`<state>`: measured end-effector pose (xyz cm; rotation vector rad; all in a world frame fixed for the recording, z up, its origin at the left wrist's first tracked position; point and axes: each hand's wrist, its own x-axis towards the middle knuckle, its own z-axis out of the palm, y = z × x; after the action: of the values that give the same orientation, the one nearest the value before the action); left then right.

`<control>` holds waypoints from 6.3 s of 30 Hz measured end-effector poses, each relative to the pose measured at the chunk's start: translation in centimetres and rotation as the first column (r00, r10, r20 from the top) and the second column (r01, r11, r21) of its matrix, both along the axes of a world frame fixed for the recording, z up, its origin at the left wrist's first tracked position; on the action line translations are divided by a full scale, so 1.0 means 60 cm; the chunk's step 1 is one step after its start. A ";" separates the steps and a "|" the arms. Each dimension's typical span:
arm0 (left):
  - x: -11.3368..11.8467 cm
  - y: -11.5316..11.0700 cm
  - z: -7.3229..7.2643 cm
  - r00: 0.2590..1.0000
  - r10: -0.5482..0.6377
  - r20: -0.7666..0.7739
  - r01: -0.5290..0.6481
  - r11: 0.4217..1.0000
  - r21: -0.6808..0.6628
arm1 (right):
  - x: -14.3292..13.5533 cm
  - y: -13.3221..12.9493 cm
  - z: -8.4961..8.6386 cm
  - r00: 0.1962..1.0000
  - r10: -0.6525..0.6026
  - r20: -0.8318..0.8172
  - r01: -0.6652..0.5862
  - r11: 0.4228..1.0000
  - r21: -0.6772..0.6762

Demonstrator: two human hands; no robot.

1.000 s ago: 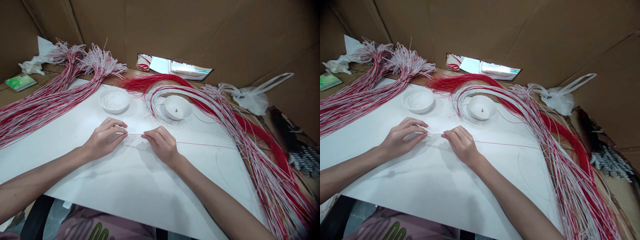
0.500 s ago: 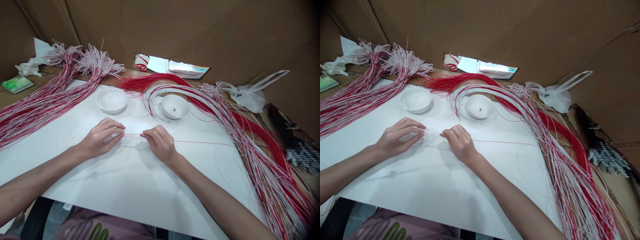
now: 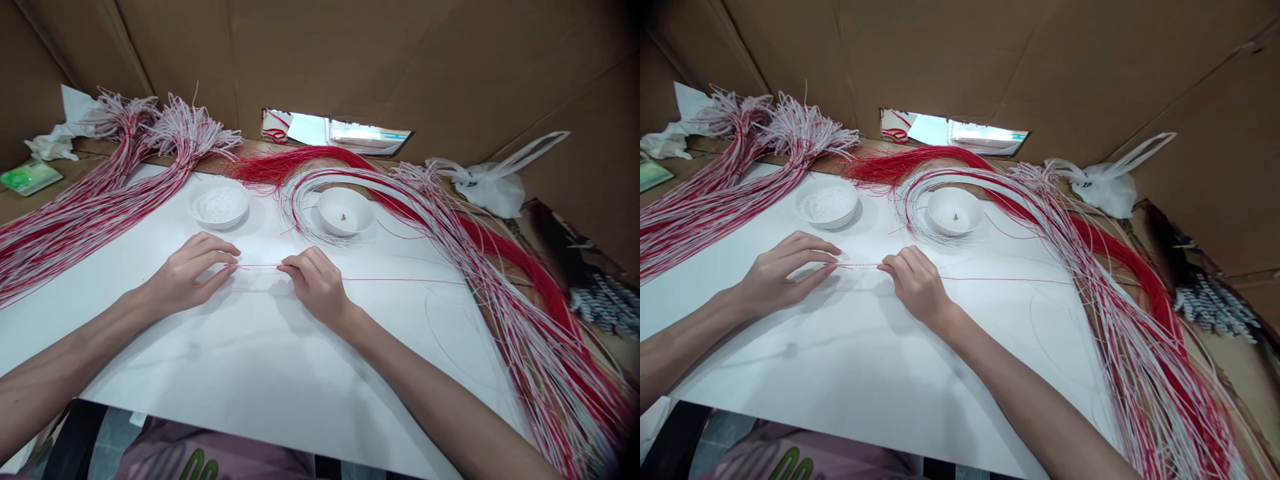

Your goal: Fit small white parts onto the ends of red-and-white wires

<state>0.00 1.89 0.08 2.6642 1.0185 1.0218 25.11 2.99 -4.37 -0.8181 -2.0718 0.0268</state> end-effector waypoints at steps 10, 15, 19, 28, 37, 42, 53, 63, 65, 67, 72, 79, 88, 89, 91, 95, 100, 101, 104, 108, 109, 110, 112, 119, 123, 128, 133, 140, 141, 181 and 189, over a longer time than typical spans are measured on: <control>-0.001 -0.003 0.002 1.000 0.030 0.000 -0.030 0.998 -0.057 | 0.000 -0.001 0.000 0.999 0.028 -0.024 -0.028 0.999 0.019; 0.011 -0.006 -0.013 1.000 0.005 -0.004 -0.006 0.999 -0.054 | -0.005 -0.006 0.005 0.999 0.012 0.034 -0.014 0.999 0.044; 0.022 -0.009 -0.020 0.999 -0.028 0.030 0.029 0.999 -0.018 | -0.013 -0.012 0.010 0.999 0.038 0.035 -0.041 0.997 0.065; 0.020 -0.014 -0.012 0.997 -0.033 0.074 0.037 0.998 -0.049 | -0.016 -0.013 0.008 0.998 0.058 0.007 -0.058 0.993 0.104; 0.003 -0.004 0.004 1.000 0.009 -0.025 -0.009 1.000 -0.003 | -0.017 -0.012 0.008 1.000 0.018 0.008 -0.019 0.996 0.092; 0.024 -0.010 -0.012 1.000 -0.015 -0.019 0.016 0.999 0.045 | -0.019 -0.013 0.006 0.999 0.047 0.022 -0.049 0.992 0.112; 0.011 -0.009 -0.004 1.000 -0.029 -0.008 0.029 0.999 -0.021 | -0.019 -0.014 0.006 0.997 0.047 0.056 -0.053 0.993 0.108; 0.035 -0.010 -0.017 0.996 -0.016 -0.085 0.024 0.994 0.105 | -0.019 -0.013 0.005 0.994 0.081 0.068 -0.091 0.985 0.148; 0.041 -0.011 -0.022 0.997 -0.025 -0.078 0.032 0.995 0.098 | -0.018 -0.013 0.004 0.993 0.089 0.080 -0.100 0.983 0.154; 0.041 -0.012 -0.022 0.997 -0.039 -0.071 0.044 0.996 0.072 | -0.018 -0.013 0.004 0.992 0.092 0.089 -0.105 0.982 0.155; 0.021 -0.011 -0.009 0.997 -0.051 -0.057 0.052 0.999 0.008 | -0.018 -0.013 0.004 0.992 0.084 0.090 -0.096 0.986 0.136; 0.024 -0.010 -0.011 0.994 -0.032 -0.107 0.036 0.999 0.030 | -0.018 -0.012 0.003 0.990 0.099 0.098 -0.112 0.984 0.139; 0.048 -0.014 -0.029 0.996 -0.072 -0.046 0.072 0.997 0.003 | -0.016 -0.016 0.003 0.981 0.097 0.169 -0.122 0.983 0.140; 0.048 -0.014 -0.027 0.996 -0.073 -0.045 0.073 0.997 -0.006 | -0.016 -0.016 0.003 0.980 0.094 0.174 -0.119 0.983 0.137; 0.044 -0.014 -0.023 0.996 -0.077 -0.047 0.076 0.997 -0.025 | -0.016 -0.016 0.003 0.981 0.091 0.170 -0.115 0.984 0.135; 0.027 -0.012 -0.012 0.997 -0.066 -0.042 0.064 0.996 -0.057 | -0.017 -0.014 0.002 0.988 0.098 0.119 -0.111 0.988 0.111; 0.007 -0.004 0.000 0.998 -0.061 -0.023 0.059 0.995 -0.080 | -0.017 -0.011 0.003 0.991 0.128 0.035 -0.129 0.991 0.025; 0.005 -0.003 0.002 0.998 -0.055 -0.014 0.054 0.996 -0.077 | -0.017 -0.011 0.003 0.993 0.121 0.006 -0.121 0.993 -0.006; 0.004 -0.002 0.008 1.000 -0.030 0.009 0.030 0.997 -0.077 | -0.018 -0.010 0.004 0.995 0.087 -0.051 -0.092 0.989 -0.112; -0.001 0.000 0.010 1.000 0.002 0.002 -0.002 0.996 -0.093 | -0.017 -0.009 0.005 0.994 0.106 -0.029 -0.109 0.985 -0.132; -0.002 0.000 0.009 1.000 0.005 -0.011 -0.006 0.996 -0.093 | -0.017 -0.009 0.005 0.993 0.113 -0.027 -0.115 0.986 -0.121; -0.004 0.001 0.007 0.999 0.010 -0.032 -0.013 0.996 -0.093 | -0.017 -0.009 0.005 0.993 0.115 -0.028 -0.118 0.987 -0.111; -0.003 0.001 0.002 0.996 0.024 -0.084 -0.031 0.997 -0.075 | -0.017 -0.009 0.005 0.993 0.119 -0.026 -0.121 0.988 -0.101; 0.033 -0.006 -0.027 0.996 0.004 -0.090 0.001 0.999 0.055 | -0.017 -0.014 0.005 0.990 0.133 0.048 -0.128 0.987 -0.098; 0.036 -0.007 -0.028 0.996 -0.013 -0.083 0.016 0.999 0.031 | -0.015 -0.017 0.003 0.993 0.094 0.076 -0.090 0.994 -0.055; 0.009 -0.005 -0.007 0.992 -0.028 -0.125 0.017 0.996 -0.086 | -0.013 -0.020 0.003 0.991 0.032 0.128 -0.029 0.999 -0.024; 0.019 -0.003 -0.011 0.993 -0.019 -0.116 0.013 0.998 -0.055 | -0.013 -0.019 0.000 0.989 0.049 0.140 -0.050 0.999 0.006; 0.041 -0.007 -0.033 0.992 -0.100 -0.079 0.097 0.995 -0.038 | -0.013 -0.016 -0.005 0.990 0.075 0.122 -0.082 0.995 0.051; 0.038 -0.007 -0.031 0.992 -0.107 -0.072 0.103 0.993 -0.056 | -0.013 -0.016 -0.005 0.990 0.080 0.116 -0.087 0.995 0.056; 0.086 -0.050 0.043 0.937 0.159 0.312 0.024 0.859 -0.511 | -0.016 -0.035 0.105 0.984 -0.175 0.036 0.173 0.983 0.067; 0.169 -0.012 0.141 0.698 0.314 0.644 0.190 0.786 -0.588 | 0.021 -0.096 0.173 0.954 -0.300 0.005 0.298 0.950 0.087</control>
<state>10.14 1.17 8.51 1.4731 1.0098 1.2926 26.36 -2.79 6.03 -1.0739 -1.9309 -0.2354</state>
